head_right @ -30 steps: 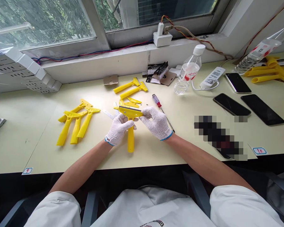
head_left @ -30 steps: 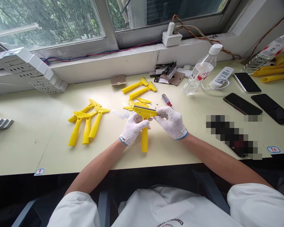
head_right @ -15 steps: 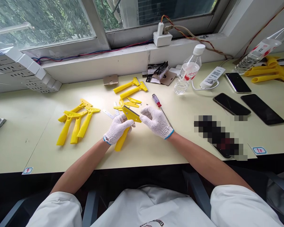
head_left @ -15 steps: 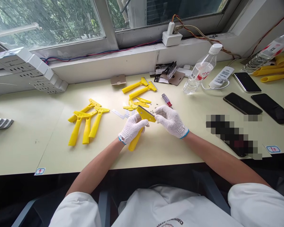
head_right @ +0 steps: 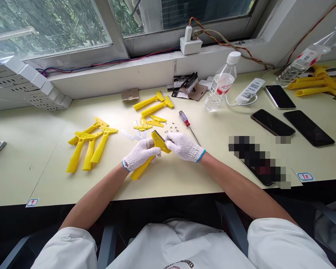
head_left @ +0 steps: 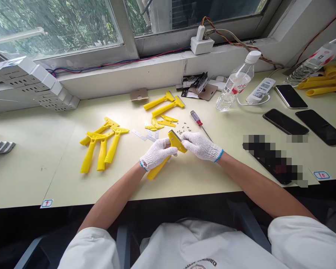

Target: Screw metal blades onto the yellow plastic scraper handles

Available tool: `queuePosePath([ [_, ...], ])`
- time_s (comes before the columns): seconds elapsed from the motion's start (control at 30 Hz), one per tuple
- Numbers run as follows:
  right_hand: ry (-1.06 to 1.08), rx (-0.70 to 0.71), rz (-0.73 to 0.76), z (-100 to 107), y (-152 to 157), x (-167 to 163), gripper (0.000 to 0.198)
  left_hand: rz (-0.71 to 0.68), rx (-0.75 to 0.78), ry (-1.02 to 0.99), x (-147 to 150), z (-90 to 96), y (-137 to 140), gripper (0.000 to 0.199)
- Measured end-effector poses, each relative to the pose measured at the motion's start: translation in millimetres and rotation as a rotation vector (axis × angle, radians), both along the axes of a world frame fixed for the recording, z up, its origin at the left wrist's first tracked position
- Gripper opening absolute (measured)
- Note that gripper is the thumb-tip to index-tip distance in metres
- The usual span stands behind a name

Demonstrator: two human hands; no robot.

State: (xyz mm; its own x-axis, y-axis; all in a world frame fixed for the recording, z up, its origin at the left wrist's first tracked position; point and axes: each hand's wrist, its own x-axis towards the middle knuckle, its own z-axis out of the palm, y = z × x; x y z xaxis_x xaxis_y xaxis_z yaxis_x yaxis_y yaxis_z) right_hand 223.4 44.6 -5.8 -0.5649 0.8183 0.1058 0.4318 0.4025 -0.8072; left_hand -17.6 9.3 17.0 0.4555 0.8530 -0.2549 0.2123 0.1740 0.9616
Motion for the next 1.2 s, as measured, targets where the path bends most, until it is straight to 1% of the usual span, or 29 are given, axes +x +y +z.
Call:
queuePosePath([
  [0.1,-0.023,0.008,0.011,-1,1,0,0.023,-0.013,0.011,0.014,0,-0.7,0,0.021],
  [0.2,-0.031,-0.002,-0.001,-2,1,1,0.021,-0.022,0.069,0.03,-2,-6.1,2,0.022],
  [0.27,-0.036,-0.009,-0.026,-2,2,1,0.02,-0.02,0.112,0.026,-5,-11.6,4,0.033],
  [0.37,-0.046,-0.024,-0.058,-2,2,2,0.02,0.018,0.185,0.059,-8,-18.4,6,0.056],
  [0.5,-0.053,-0.026,-0.038,-5,4,1,0.018,0.1,0.313,0.128,-9,-19.6,4,0.086],
  [0.57,-0.059,-0.039,-0.039,-6,4,0,0.019,0.132,0.404,0.164,-9,-19.2,2,0.093],
  [0.67,-0.058,-0.067,-0.051,-7,3,-1,0.02,0.141,0.544,0.258,-9,-20.3,1,0.095],
  [0.77,-0.068,-0.069,-0.056,-8,3,-2,0.022,0.126,0.603,0.321,-10,-21.4,2,0.091],
  [0.97,-0.071,-0.051,-0.036,-11,3,-2,0.018,0.127,0.582,0.32,-9,-16.4,0,0.078],
  [1.1,-0.067,-0.059,-0.025,-11,2,-2,0.017,0.13,0.558,0.314,-8,-15.7,-1,0.077],
  [1.2,-0.074,-0.064,-0.025,-10,1,-2,0.017,0.132,0.562,0.311,-8,-17.3,-1,0.082],
])
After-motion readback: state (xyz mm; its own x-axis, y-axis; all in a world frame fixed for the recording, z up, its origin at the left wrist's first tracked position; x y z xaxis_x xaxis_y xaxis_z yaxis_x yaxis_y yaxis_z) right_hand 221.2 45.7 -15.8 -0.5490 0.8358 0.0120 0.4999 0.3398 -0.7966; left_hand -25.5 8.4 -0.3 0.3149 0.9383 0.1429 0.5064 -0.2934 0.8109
